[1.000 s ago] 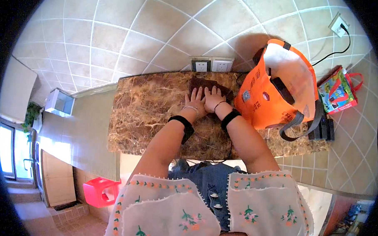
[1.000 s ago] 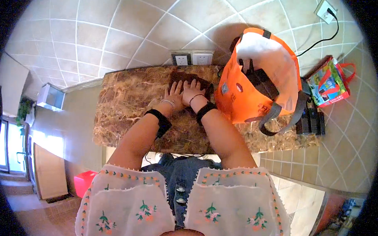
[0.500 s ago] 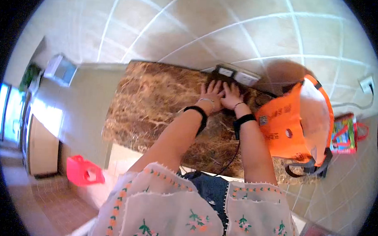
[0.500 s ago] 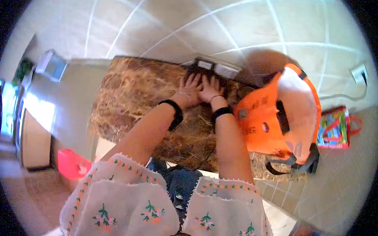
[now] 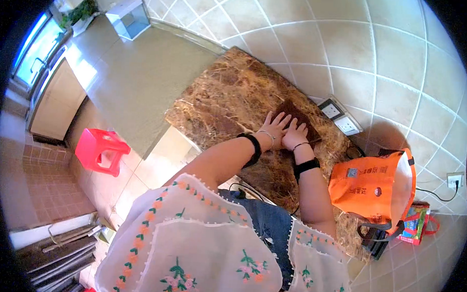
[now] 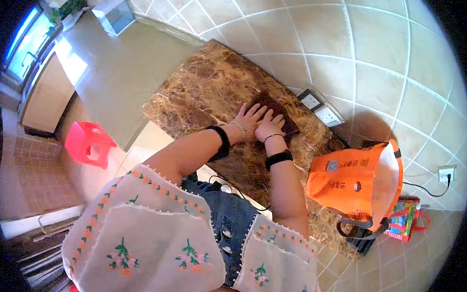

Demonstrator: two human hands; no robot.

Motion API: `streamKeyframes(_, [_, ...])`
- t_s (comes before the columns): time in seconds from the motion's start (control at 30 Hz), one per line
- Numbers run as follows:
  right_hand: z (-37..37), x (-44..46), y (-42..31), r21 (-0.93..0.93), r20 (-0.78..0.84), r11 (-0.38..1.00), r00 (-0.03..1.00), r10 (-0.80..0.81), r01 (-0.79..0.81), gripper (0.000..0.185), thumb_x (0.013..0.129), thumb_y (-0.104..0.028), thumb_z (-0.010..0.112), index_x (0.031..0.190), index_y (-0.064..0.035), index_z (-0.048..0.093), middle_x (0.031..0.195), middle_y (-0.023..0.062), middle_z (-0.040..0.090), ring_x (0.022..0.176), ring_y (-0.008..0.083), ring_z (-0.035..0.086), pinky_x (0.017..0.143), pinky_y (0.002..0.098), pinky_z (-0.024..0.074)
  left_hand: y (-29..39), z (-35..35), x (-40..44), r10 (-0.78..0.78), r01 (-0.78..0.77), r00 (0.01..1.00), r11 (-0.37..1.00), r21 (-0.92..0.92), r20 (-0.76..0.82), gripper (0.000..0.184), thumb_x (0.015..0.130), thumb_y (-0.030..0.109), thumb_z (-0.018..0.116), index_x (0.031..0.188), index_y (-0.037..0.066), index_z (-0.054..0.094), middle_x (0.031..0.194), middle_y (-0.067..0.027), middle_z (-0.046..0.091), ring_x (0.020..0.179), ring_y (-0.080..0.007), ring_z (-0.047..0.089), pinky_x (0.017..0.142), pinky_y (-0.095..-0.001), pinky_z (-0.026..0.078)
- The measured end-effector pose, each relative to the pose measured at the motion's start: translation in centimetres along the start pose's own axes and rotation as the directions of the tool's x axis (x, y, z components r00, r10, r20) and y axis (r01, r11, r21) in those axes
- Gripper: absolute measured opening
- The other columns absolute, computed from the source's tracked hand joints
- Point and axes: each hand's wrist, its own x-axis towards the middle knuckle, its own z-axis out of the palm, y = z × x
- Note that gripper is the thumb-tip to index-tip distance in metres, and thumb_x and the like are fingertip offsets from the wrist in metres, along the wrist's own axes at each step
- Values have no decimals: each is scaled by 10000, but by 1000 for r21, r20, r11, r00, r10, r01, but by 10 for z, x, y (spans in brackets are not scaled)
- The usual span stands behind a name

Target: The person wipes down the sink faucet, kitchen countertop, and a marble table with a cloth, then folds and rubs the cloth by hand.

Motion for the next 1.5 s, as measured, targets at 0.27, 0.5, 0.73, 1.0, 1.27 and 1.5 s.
streamKeyframes(0.27, [18,-69,-135,-116,4,956,963,-269,268,776,827,-326,504,1404,-80,47,1435,230,39,1319,409,80,960,595,278,-77,24,-131,-235,230,946,972,-51,-221,752,745,397,569,1388,171,252,1454,-128,140,1342,-326,80,1036,-576,31])
streamKeyframes(0.5, [40,-92,-218,-280,6,806,840,-542,522,691,828,-267,436,1388,-25,111,1408,288,99,1294,450,144,919,594,332,-113,25,-214,-465,417,846,882,-221,-262,777,710,427,600,1372,167,287,1448,-102,172,1341,-307,107,1041,-562,26])
streamKeyframes(0.73, [24,-86,-248,-200,51,811,833,-551,549,742,785,-253,493,1383,-18,121,1403,300,94,1295,454,138,914,578,350,-156,21,-216,-420,396,867,908,-139,-268,815,708,408,597,1386,140,234,1445,-161,143,1340,-341,89,1036,-570,15])
streamKeyframes(1.0, [-5,-49,-248,-158,15,824,836,-549,544,778,762,-260,529,1389,-43,125,1413,278,99,1308,415,152,998,447,316,-197,2,-171,-318,312,946,946,-88,-62,827,730,457,574,1392,126,206,1451,-199,45,1330,-405,10,1026,-588,79])
streamKeyframes(1.27, [-49,13,-230,-156,-5,909,920,-391,386,723,809,-278,478,1404,-95,109,1439,220,80,1324,368,136,1002,478,288,-227,-30,-80,-229,229,967,973,8,112,827,788,517,492,1414,134,111,1459,-182,-37,1333,-393,-56,1029,-581,40])
streamKeyframes(1.5, [-83,89,-198,90,-131,958,957,-260,273,712,818,-327,469,1415,-182,108,1469,119,61,1349,288,100,1043,475,191,-248,-63,22,-208,196,957,977,81,200,758,817,563,432,1419,245,101,1476,-66,-89,1349,-303,-92,1048,-547,22])
